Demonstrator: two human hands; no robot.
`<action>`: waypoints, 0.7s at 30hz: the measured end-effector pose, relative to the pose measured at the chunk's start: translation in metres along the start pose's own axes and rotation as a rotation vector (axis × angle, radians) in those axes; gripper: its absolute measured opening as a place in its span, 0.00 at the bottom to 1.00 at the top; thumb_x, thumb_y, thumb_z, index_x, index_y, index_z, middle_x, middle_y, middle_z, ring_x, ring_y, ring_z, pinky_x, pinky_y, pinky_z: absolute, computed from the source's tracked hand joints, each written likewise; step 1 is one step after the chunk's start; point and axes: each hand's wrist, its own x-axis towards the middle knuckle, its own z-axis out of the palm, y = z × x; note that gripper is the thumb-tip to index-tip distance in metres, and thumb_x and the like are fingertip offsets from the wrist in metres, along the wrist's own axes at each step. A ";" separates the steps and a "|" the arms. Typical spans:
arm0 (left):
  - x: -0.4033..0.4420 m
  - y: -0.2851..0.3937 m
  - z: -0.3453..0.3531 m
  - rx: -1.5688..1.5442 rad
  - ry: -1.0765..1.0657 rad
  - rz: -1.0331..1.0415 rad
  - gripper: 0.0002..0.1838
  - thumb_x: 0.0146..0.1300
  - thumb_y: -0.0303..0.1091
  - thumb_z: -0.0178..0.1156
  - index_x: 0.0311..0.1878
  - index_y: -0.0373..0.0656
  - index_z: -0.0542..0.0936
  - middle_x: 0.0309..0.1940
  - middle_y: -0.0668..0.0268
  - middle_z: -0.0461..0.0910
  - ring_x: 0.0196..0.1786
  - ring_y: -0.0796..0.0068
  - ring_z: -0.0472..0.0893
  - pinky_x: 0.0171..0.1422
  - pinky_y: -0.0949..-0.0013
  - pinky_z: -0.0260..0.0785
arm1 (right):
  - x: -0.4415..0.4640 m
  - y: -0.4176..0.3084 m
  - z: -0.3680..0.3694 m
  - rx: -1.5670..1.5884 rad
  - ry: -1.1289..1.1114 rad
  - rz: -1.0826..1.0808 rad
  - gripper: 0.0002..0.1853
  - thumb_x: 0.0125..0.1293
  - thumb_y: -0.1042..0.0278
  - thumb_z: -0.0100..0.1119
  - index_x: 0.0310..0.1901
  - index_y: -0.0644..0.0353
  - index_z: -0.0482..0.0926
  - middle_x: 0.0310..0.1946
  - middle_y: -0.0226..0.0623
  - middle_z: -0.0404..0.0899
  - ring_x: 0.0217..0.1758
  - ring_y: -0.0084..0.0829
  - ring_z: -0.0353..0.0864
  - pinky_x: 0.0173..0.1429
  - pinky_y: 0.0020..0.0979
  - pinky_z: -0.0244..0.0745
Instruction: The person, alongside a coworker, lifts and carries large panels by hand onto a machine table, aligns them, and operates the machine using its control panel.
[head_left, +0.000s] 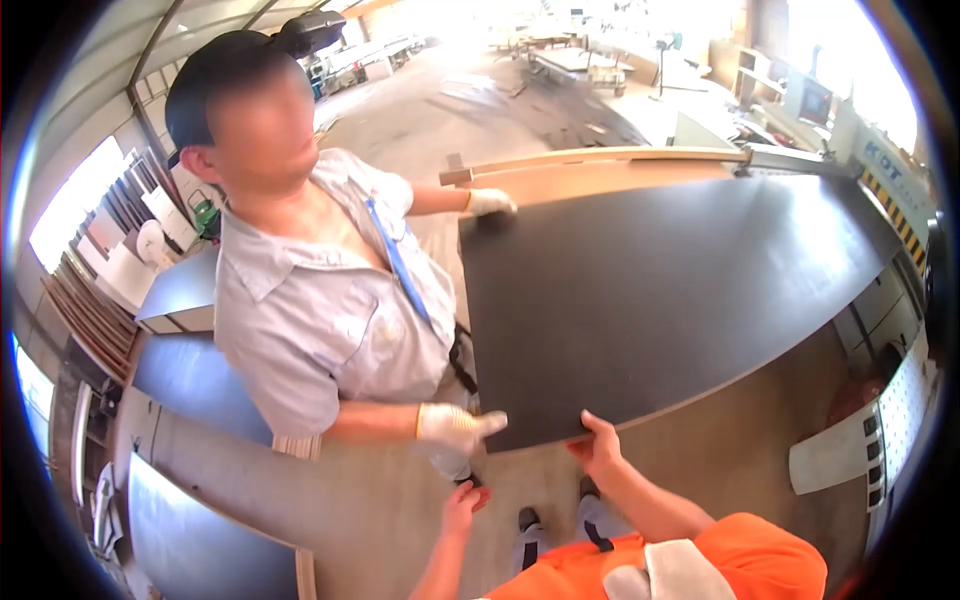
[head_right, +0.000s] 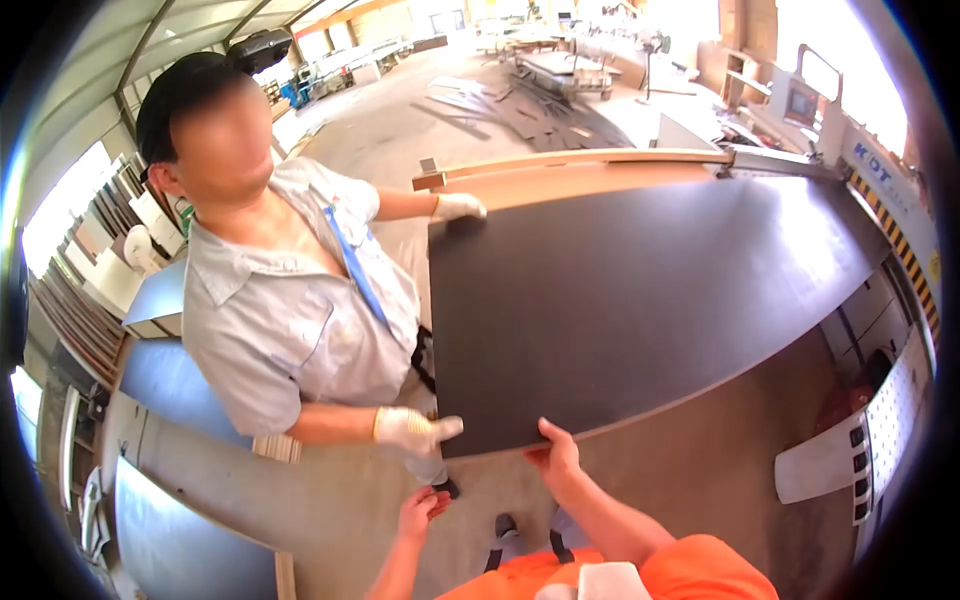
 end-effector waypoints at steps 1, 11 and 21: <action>-0.006 0.000 -0.001 -0.098 -0.059 -0.006 0.25 0.67 0.29 0.56 0.66 0.28 0.69 0.56 0.55 0.82 0.58 0.57 0.81 0.68 0.55 0.71 | -0.028 0.004 -0.013 0.024 0.043 0.022 0.14 0.65 0.55 0.62 0.44 0.55 0.80 0.39 0.34 0.85 0.40 0.34 0.83 0.45 0.37 0.79; -0.244 -0.047 0.077 -0.350 -0.314 -0.228 0.26 0.65 0.34 0.55 0.65 0.35 0.72 0.60 0.56 0.79 0.63 0.56 0.78 0.71 0.54 0.67 | -0.280 0.056 -0.189 0.039 0.076 0.020 0.15 0.68 0.59 0.59 0.46 0.63 0.82 0.42 0.40 0.85 0.46 0.37 0.84 0.54 0.41 0.78; -0.460 -0.129 0.084 -0.372 -0.383 -0.187 0.24 0.65 0.36 0.55 0.62 0.35 0.74 0.59 0.56 0.79 0.62 0.55 0.77 0.69 0.54 0.68 | -0.533 0.109 -0.381 -0.007 0.090 -0.170 0.17 0.67 0.64 0.61 0.48 0.72 0.81 0.44 0.46 0.86 0.44 0.40 0.87 0.49 0.42 0.82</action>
